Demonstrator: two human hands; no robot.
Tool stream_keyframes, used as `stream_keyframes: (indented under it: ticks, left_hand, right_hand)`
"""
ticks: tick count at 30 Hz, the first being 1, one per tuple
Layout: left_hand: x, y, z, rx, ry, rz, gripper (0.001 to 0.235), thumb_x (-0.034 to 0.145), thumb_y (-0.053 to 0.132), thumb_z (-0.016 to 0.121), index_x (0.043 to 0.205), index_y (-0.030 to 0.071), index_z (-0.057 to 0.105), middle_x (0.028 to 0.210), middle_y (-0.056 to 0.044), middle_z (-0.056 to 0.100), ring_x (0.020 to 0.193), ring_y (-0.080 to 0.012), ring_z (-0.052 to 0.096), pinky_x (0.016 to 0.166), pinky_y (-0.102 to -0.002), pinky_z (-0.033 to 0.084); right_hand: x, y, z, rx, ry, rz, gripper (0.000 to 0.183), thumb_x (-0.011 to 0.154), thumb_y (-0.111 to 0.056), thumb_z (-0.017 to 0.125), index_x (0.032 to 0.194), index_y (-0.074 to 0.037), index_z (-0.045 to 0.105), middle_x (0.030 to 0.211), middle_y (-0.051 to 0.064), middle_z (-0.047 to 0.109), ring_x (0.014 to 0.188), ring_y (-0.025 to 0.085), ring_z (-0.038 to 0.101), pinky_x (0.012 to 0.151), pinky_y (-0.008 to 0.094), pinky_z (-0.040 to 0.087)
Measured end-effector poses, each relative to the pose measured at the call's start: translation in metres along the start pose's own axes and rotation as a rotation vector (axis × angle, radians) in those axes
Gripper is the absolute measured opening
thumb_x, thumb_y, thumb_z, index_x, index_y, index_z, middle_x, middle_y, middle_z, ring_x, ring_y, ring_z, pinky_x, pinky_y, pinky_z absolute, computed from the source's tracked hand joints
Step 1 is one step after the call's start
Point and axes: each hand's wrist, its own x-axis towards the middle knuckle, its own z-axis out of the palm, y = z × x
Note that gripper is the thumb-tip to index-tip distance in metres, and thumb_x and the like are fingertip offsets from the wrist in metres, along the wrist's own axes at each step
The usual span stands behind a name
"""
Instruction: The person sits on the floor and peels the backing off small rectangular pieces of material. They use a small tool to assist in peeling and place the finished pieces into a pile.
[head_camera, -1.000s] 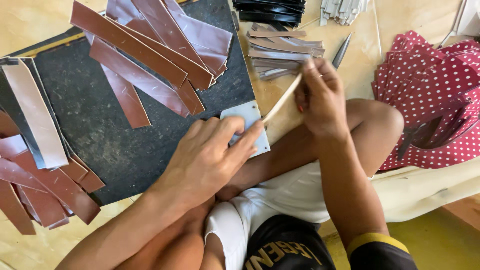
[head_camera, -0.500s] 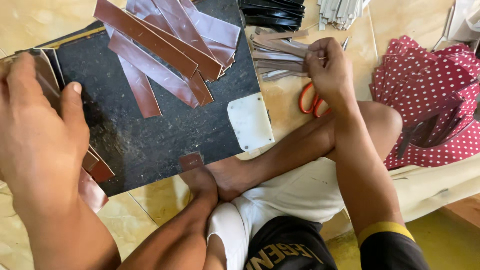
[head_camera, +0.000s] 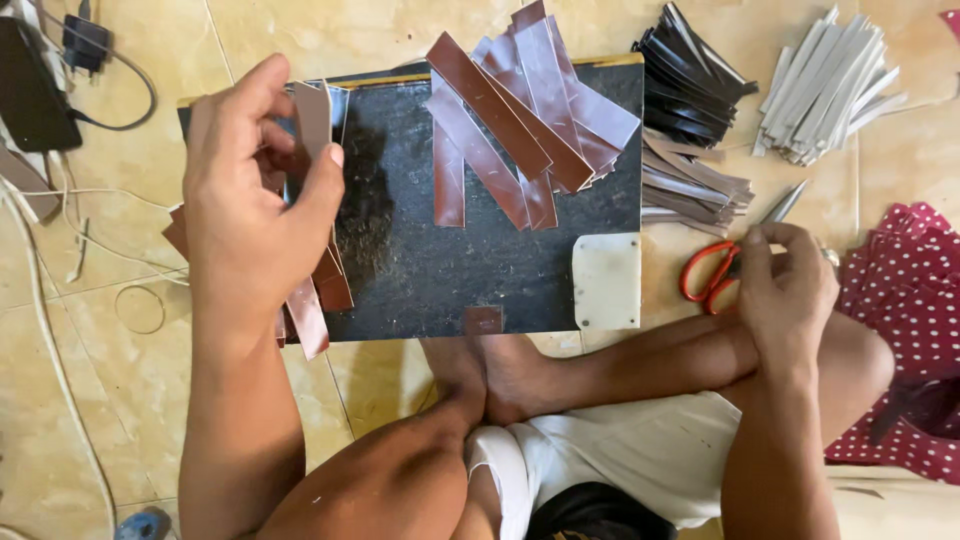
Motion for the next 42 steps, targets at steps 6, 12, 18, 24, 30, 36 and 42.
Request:
stream_keyframes:
  ticks: [6, 12, 18, 24, 30, 36, 42]
  left_hand:
    - [-0.012, 0.052, 0.011, -0.221, -0.408, 0.049, 0.031, 0.101, 0.001, 0.066, 0.132, 0.001, 0.063, 0.121, -0.007, 0.066, 0.095, -0.0113, 0.064, 0.074, -0.023, 0.052]
    - [-0.04, 0.061, 0.106, -0.119, -0.648, 0.246, 0.036, 0.091, -0.002, 0.062, 0.126, -0.003, 0.066, 0.116, -0.014, 0.06, 0.103, -0.0293, 0.066, 0.088, -0.036, 0.055]
    - [-0.045, 0.06, 0.123, 0.122, -0.645, 0.457, 0.05, 0.082, 0.0, 0.062, 0.131, -0.008, 0.061, 0.118, -0.013, 0.054, 0.106, -0.0274, 0.057, 0.096, -0.038, 0.05]
    - [-0.052, 0.058, 0.125, 0.096, -0.554, 0.464, 0.039, 0.091, 0.009, 0.065, 0.128, -0.005, 0.063, 0.119, -0.011, 0.054, 0.111, -0.0266, 0.057, 0.095, -0.04, 0.046]
    - [-0.05, 0.054, 0.123, 0.062, -0.551, 0.523, 0.038, 0.087, 0.008, 0.063, 0.124, -0.001, 0.066, 0.12, -0.008, 0.056, 0.115, -0.0255, 0.057, 0.099, -0.039, 0.047]
    - [-0.043, 0.058, 0.122, 0.258, -0.557, 0.691, 0.03, 0.086, 0.012, 0.065, 0.114, 0.002, 0.067, 0.112, -0.007, 0.056, 0.106, -0.0241, 0.056, 0.09, -0.038, 0.048]
    - [-0.04, 0.061, 0.129, 0.261, -0.581, 0.677, 0.017, 0.09, 0.01, 0.064, 0.106, 0.006, 0.065, 0.106, -0.008, 0.054, 0.094, -0.0218, 0.056, 0.077, -0.036, 0.046]
  right_hand:
    - [-0.013, -0.039, -0.009, 0.162, -0.017, 0.052, 0.014, 0.11, -0.013, 0.069, 0.115, 0.0, 0.07, 0.083, 0.01, 0.068, 0.069, 0.014, 0.062, 0.065, 0.028, 0.049]
    - [-0.032, -0.1, -0.028, 0.285, -0.14, -0.31, 0.014, 0.103, 0.001, 0.071, 0.117, -0.004, 0.07, 0.102, 0.011, 0.071, 0.072, 0.016, 0.065, 0.067, 0.027, 0.052]
    - [-0.025, -0.137, -0.037, 0.028, -0.273, -0.533, 0.028, 0.091, -0.002, 0.075, 0.118, -0.007, 0.075, 0.101, 0.01, 0.073, 0.072, 0.026, 0.068, 0.065, 0.037, 0.054]
    - [-0.019, -0.132, -0.041, 0.044, -0.262, -0.56, 0.014, 0.094, -0.009, 0.079, 0.107, -0.009, 0.077, 0.102, 0.006, 0.073, 0.08, 0.024, 0.072, 0.07, 0.035, 0.056]
    - [-0.016, -0.119, -0.035, 0.101, -0.239, -0.635, 0.015, 0.092, -0.007, 0.079, 0.106, -0.009, 0.075, 0.103, 0.004, 0.071, 0.084, 0.023, 0.071, 0.072, 0.035, 0.055]
    - [-0.019, -0.112, -0.036, -0.155, -0.149, -0.888, 0.041, 0.068, -0.003, 0.079, 0.108, -0.012, 0.081, 0.094, 0.001, 0.071, 0.068, 0.018, 0.062, 0.058, 0.034, 0.05]
    - [-0.031, -0.103, -0.031, 0.274, -0.257, -0.393, 0.02, 0.104, -0.001, 0.067, 0.123, -0.007, 0.071, 0.106, 0.005, 0.069, 0.09, 0.014, 0.067, 0.079, 0.027, 0.054]
